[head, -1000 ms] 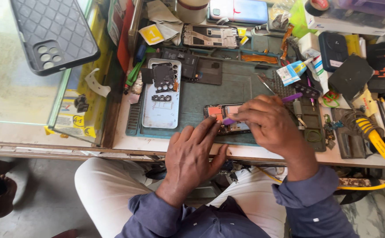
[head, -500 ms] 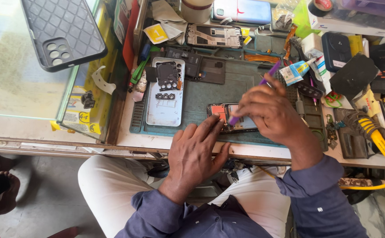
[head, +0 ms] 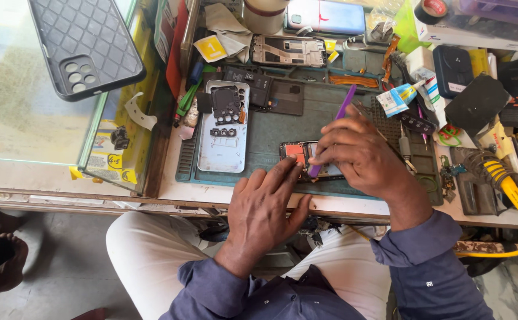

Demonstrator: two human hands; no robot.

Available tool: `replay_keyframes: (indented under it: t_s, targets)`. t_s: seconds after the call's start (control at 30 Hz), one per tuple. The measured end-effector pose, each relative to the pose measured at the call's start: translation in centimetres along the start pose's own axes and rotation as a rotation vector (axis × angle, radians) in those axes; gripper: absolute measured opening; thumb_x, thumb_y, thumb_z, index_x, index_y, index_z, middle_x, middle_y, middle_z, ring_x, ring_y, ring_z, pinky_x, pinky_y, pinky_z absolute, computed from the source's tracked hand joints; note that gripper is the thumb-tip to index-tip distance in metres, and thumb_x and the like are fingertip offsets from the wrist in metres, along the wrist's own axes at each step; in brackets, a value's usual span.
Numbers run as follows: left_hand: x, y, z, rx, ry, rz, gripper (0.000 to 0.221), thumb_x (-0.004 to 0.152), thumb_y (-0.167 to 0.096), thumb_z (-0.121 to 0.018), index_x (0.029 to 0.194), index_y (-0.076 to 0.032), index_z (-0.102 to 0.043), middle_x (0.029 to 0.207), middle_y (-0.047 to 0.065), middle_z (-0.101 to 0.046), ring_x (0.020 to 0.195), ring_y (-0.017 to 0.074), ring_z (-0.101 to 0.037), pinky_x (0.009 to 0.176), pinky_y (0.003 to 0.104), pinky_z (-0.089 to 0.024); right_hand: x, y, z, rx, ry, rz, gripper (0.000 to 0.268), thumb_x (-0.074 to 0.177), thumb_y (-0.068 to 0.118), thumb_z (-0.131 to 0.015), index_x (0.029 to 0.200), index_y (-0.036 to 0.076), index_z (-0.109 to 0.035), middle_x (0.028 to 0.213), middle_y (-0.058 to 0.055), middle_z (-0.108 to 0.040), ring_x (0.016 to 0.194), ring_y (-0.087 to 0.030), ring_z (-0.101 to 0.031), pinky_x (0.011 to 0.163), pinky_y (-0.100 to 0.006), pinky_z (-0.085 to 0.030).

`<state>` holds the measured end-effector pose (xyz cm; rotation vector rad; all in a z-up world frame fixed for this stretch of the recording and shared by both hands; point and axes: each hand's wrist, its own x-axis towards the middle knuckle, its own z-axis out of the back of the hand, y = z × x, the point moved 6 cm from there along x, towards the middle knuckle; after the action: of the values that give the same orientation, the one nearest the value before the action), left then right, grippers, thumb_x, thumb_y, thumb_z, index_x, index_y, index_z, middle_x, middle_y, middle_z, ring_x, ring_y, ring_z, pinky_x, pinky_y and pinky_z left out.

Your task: The person cleans the internal components of a disassembled smartphone using a purple brush and a spray bottle. They apply liquid to the brush and scrub the motherboard and battery area, then set the brush down to continue working on the device.

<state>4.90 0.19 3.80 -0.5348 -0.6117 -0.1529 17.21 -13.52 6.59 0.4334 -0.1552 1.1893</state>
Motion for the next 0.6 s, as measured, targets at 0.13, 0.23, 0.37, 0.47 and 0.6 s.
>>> replay_keyframes:
  t_s: [0.13,0.23,0.37,0.47,0.6]
  targets:
    - [-0.02,0.05,-0.09,-0.004,0.005,0.016,0.053,0.087,-0.037,-0.073,0.130,-0.006,-0.070,0.130,0.005,-0.066,0.086,0.0210,-0.061,0.071,0.037,-0.047,-0.32,0.07,0.34,-0.091,-0.080,-0.008,0.031,0.080,-0.004,-0.069,0.097,0.020,-0.079,0.105,0.002,-0.072,0.122,-0.024,-0.062,0.128,-0.052,-0.025]
    - [0.08,0.03,-0.10,-0.002,0.016,0.018,0.053,0.087,-0.037,-0.074,0.130,-0.007,-0.070,0.130,0.005,-0.066,0.086,0.0212,-0.061,0.071,0.037,-0.047,-0.30,0.37,0.30,-0.073,-0.057,0.016,0.030,0.078,-0.004,-0.069,0.095,0.019,-0.079,0.103,0.003,-0.073,0.120,-0.024,-0.062,0.128,-0.051,-0.026]
    - [0.02,0.04,-0.09,0.000,0.014,0.018,0.053,0.087,-0.037,-0.074,0.130,-0.007,-0.070,0.131,0.005,-0.066,0.087,0.0210,-0.061,0.073,0.037,-0.047,-0.16,0.37,0.25,-0.123,-0.091,-0.038,0.031,0.079,-0.002,-0.070,0.098,0.020,-0.080,0.103,0.003,-0.072,0.119,-0.023,-0.062,0.127,-0.050,-0.028]
    - [0.01,0.01,-0.31,0.004,0.018,0.027,0.054,0.086,-0.037,-0.075,0.130,-0.007,-0.070,0.130,0.004,-0.066,0.085,0.0211,-0.061,0.072,0.037,-0.047,-0.36,0.46,0.32,-0.161,-0.122,-0.052,0.030,0.081,-0.001,-0.070,0.101,0.019,-0.080,0.105,0.001,-0.072,0.118,-0.024,-0.062,0.123,-0.049,-0.032]
    - [-0.02,0.05,-0.34,0.009,0.018,0.026,0.054,0.085,-0.037,-0.075,0.129,-0.006,-0.070,0.130,0.005,-0.066,0.086,0.0213,-0.061,0.072,0.037,-0.047,-0.38,0.69,0.21,-0.082,-0.086,-0.028,0.029,0.080,-0.001,-0.068,0.098,0.018,-0.078,0.102,0.002,-0.071,0.115,-0.023,-0.063,0.121,-0.049,-0.036]
